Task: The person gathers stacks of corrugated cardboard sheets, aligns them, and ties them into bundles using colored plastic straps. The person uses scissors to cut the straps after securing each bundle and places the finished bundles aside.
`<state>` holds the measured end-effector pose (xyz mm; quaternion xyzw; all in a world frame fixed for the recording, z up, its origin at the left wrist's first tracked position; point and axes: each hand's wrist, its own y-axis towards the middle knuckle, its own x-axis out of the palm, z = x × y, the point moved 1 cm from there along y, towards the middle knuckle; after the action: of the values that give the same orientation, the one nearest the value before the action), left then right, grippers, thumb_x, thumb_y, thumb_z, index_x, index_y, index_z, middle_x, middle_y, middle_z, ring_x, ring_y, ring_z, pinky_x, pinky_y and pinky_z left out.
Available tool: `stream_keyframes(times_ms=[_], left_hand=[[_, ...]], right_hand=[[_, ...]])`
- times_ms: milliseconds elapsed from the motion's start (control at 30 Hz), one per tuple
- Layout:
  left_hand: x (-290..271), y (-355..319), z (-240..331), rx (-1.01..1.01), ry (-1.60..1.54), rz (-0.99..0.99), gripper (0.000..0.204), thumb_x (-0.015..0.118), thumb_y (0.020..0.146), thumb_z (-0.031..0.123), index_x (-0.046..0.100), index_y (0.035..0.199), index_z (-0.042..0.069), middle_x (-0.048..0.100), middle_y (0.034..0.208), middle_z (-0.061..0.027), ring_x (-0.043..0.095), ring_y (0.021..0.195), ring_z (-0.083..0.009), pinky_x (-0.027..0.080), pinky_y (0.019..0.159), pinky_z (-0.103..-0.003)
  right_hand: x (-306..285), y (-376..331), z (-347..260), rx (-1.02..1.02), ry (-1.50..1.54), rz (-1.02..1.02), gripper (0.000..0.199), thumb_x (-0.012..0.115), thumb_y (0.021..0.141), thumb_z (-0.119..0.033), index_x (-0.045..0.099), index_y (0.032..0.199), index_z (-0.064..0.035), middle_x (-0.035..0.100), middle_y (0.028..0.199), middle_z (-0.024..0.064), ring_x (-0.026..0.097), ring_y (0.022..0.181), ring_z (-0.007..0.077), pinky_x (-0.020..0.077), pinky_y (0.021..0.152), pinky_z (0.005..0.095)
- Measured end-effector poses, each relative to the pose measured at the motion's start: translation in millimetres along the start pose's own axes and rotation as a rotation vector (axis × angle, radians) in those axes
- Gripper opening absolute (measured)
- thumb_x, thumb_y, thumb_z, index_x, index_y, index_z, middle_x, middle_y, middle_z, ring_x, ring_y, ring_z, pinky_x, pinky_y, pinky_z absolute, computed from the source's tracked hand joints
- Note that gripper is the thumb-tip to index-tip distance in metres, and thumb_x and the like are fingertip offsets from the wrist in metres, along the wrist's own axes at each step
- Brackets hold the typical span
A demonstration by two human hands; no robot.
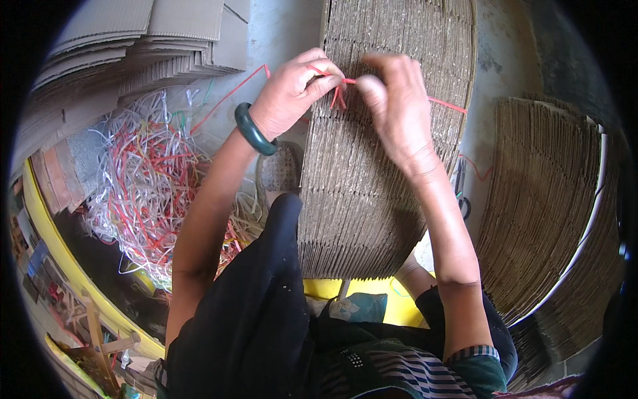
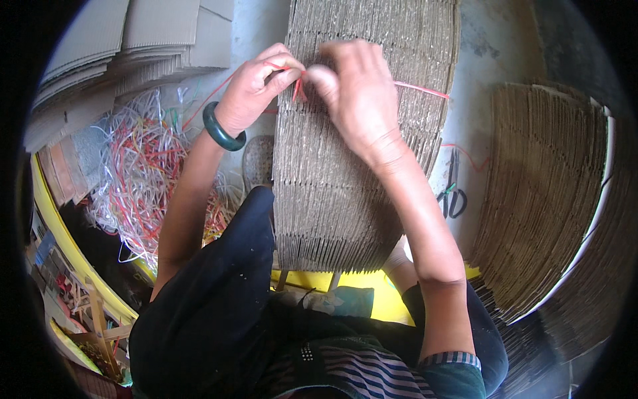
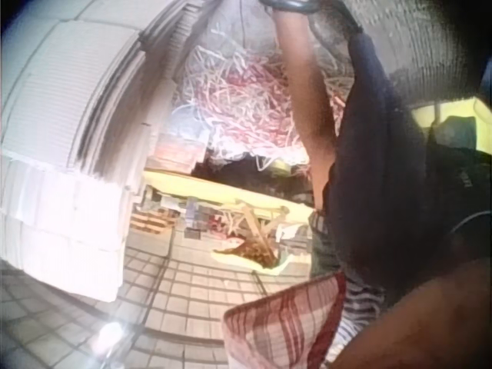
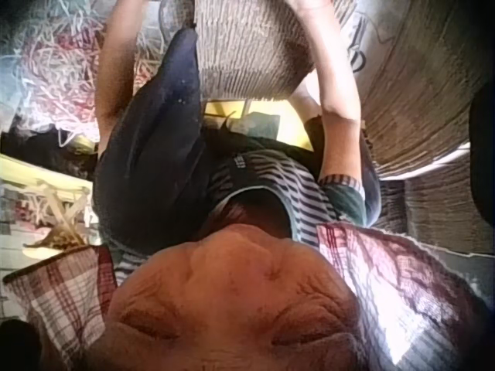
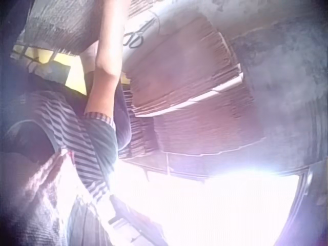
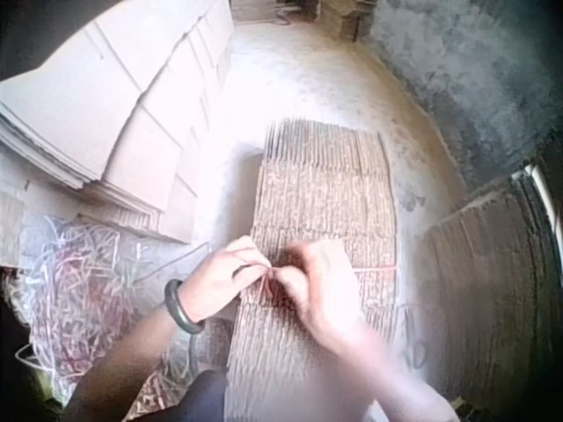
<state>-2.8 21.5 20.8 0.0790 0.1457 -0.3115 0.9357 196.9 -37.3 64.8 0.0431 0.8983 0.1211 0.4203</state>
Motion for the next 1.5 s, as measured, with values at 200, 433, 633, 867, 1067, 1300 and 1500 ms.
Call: stream_keyframes(times_ms=[200,433,633,867,1067,1300,1500], left_hand=[[17.7,-7.0,6.8,0.318,0.626,0.37,0.02,0.081,0.084,0.006,0.076,0.103,0.008,0.065,0.096,-0.006,0.069,0.08,-0.0254,0.055,0.07,-0.036],[29.5,-5.9,4.1,0.361,0.672,0.562,0.02,0.081,0.078,0.003,0.065,0.088,0.01,0.06,0.092,-0.0034,0.067,0.076,-0.0254,0.055,0.067,-0.04],[35.8,-11.6,3.6,0.245,0.53,0.62,0.016,0.079,0.084,0.006,0.064,0.09,0.009,0.061,0.092,-0.0056,0.067,0.076,-0.0275,0.055,0.066,-0.042],[33.5,-14.8,3.6,0.128,0.362,0.634,0.014,0.076,0.093,0.008,0.062,0.093,0.005,0.06,0.09,-0.009,0.065,0.075,-0.03,0.052,0.066,-0.04],[23.0,-22.0,-17.2,-0.084,0.111,0.52,0.022,0.076,0.095,0.011,0.057,0.087,0.001,0.056,0.082,-0.0092,0.057,0.071,-0.0235,0.047,0.066,-0.035],[24.0,-28.0,-24.4,-0.437,-0.545,0.367,0.02,0.062,0.11,0.024,0.065,0.1,0.007,0.058,0.088,0.0052,0.052,0.084,-0.0071,0.042,0.081,-0.024],[19.9,-17.6,-2.0,-0.334,-0.749,0.384,0.027,0.056,0.112,0.027,0.065,0.099,0.005,0.059,0.089,0.0032,0.037,0.063,0.0,0.031,0.054,-0.019]], right_hand=[[-15.3,21.5,3.9,0.492,0.227,-0.514,0.058,0.046,0.111,-0.05,0.078,0.097,-0.0033,0.074,0.079,0.0134,0.075,0.083,0.0331,0.0571,0.082,0.0453],[14.9,29.5,-9.0,0.546,0.394,-0.451,0.046,0.055,0.107,-0.039,0.079,0.092,-0.0032,0.076,0.072,0.0096,0.074,0.065,0.0198,0.0603,0.072,0.0361],[39.2,11.4,-9.8,0.464,0.545,-0.071,0.031,0.063,0.105,-0.027,0.079,0.097,-0.0012,0.076,0.082,0.0127,0.074,0.076,0.0236,0.0562,0.072,0.0341],[35.7,6.9,-14.2,0.333,0.546,0.015,0.024,0.062,0.104,-0.022,0.077,0.092,-0.0072,0.069,0.097,0.0066,0.054,0.108,0.0265,0.0397,0.104,0.0393],[14.5,10.1,17.4,-0.117,-0.151,-0.121,0.018,0.064,0.1,-0.026,0.073,0.097,-0.0108,0.063,0.108,0.0053,0.049,0.115,0.0296,0.0352,0.107,0.0445],[9.0,14.3,21.3,-0.042,0.337,-0.333,0.024,0.06,0.106,-0.031,0.071,0.099,-0.0106,0.067,0.1,0.0021,0.056,0.101,0.0262,0.0446,0.101,0.0404],[9.2,22.5,23.3,-0.107,0.228,-0.441,0.027,0.057,0.108,-0.034,0.064,0.098,-0.0099,0.061,0.089,0.0077,0.058,0.096,0.0301,0.0477,0.093,0.0447]])
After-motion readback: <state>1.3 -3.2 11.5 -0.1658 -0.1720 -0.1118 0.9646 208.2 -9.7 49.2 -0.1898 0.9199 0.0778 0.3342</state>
